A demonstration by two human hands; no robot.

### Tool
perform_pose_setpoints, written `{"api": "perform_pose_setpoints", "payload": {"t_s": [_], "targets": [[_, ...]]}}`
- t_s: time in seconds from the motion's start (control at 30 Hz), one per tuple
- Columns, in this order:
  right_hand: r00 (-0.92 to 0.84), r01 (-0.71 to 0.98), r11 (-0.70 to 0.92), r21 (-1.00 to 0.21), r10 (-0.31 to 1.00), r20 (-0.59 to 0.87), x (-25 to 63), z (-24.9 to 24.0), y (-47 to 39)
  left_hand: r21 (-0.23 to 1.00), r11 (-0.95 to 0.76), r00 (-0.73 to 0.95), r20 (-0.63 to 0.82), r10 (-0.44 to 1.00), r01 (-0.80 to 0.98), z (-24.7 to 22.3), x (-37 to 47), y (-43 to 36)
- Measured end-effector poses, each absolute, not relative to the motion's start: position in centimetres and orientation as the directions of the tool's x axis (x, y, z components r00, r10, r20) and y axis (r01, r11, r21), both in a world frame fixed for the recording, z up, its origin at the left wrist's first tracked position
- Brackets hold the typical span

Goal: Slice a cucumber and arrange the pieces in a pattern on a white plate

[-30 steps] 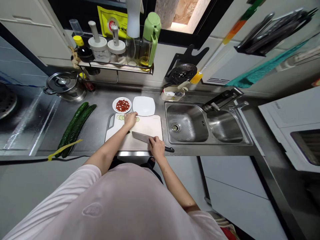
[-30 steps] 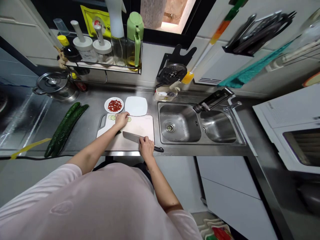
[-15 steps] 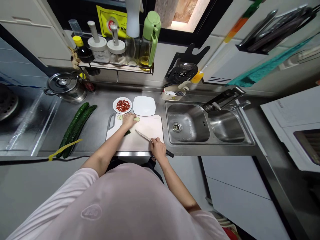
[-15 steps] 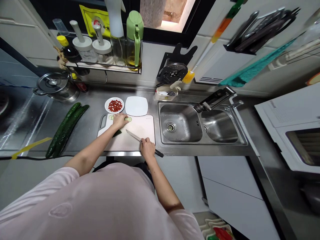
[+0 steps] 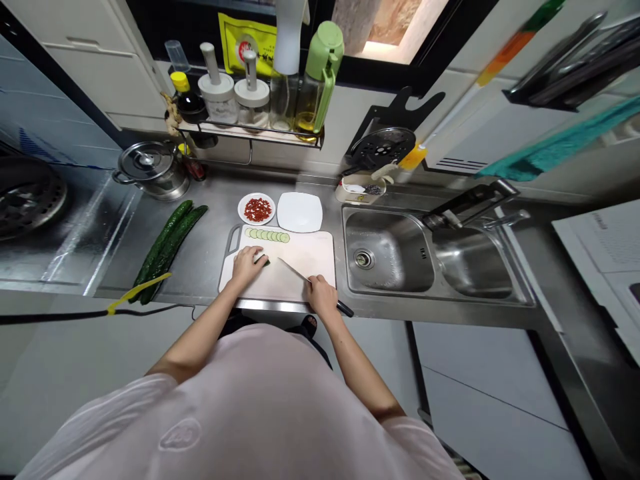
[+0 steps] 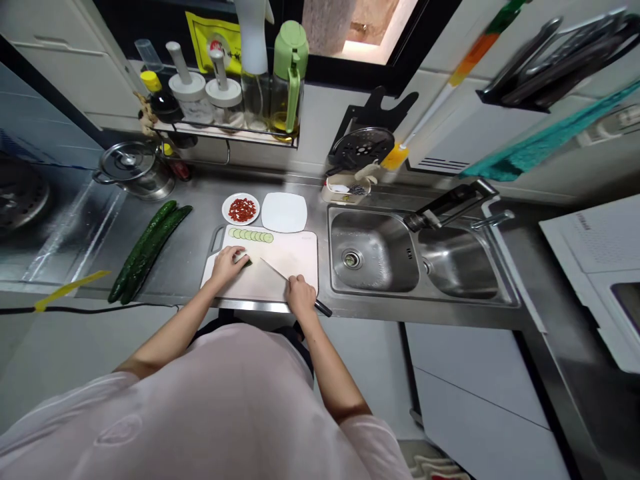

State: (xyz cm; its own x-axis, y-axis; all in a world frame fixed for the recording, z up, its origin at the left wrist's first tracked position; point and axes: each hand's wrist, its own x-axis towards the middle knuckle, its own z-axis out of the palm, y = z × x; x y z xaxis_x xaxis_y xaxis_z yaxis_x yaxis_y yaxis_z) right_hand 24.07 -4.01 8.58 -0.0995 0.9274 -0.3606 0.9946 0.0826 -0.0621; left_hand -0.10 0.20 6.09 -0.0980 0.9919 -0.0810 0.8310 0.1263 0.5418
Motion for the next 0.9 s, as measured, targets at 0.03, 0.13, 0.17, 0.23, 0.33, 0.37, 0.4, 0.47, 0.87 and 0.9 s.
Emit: {"api": "perform_pose_setpoints", "payload": {"t_s": [0.03,0.13,0.17,0.23,0.33,0.37,0.4,0.47,0.87,0.9], "targets": [[-0.1,0.995,0.084,-0.058,0.926,-0.364,24.0,8.6,-4.0,0.531,0.128,-0.087,-0.101,0.991,0.838,6.1,-0.2,-0.3],[-0.112,0.994,0.1,-0.051,0.919,-0.378,24.0,8.7,-3.8,0.49,0.137,-0.061,-0.168,0.984,0.861,6.2,-0.3,-1.0],[-0.118,0.993,0.107,-0.05,0.917,-0.38,24.0,8.7,-3.7,0.481,0.139,-0.056,-0.184,0.981,0.866,6.2,-0.3,-1.1],[-0.123,0.992,0.115,-0.044,0.917,-0.378,24.0,8.6,-3.7,0.478,0.139,-0.046,-0.201,0.979,0.867,6.2,-0.3,-1.2],[-0.125,0.992,0.12,-0.038,0.927,-0.353,24.1,8.3,-3.7,0.489,0.139,-0.044,-0.2,0.979,0.861,6.1,-0.2,-1.3],[-0.128,0.992,0.122,-0.039,0.93,-0.346,24.2,8.1,-3.7,0.493,0.141,-0.048,-0.197,0.979,0.859,6.1,-0.2,-1.3],[-0.131,0.991,0.125,-0.04,0.931,-0.34,24.2,8.0,-3.7,0.496,0.145,-0.054,-0.193,0.98,0.856,6.0,-0.1,-1.3],[-0.133,0.991,0.128,-0.039,0.932,-0.337,24.2,7.7,-3.7,0.507,0.153,-0.068,-0.183,0.981,0.848,5.7,-0.2,-1.4],[-0.126,0.992,0.128,-0.016,0.933,-0.338,24.2,7.5,-3.6,0.703,0.234,-0.242,-0.09,0.966,0.672,4.3,-3.2,-0.8],[-0.123,0.992,0.126,-0.014,0.931,-0.343,24.3,7.5,-3.6,0.712,0.259,-0.294,-0.078,0.953,0.652,4.1,-4.1,-0.6]]}}
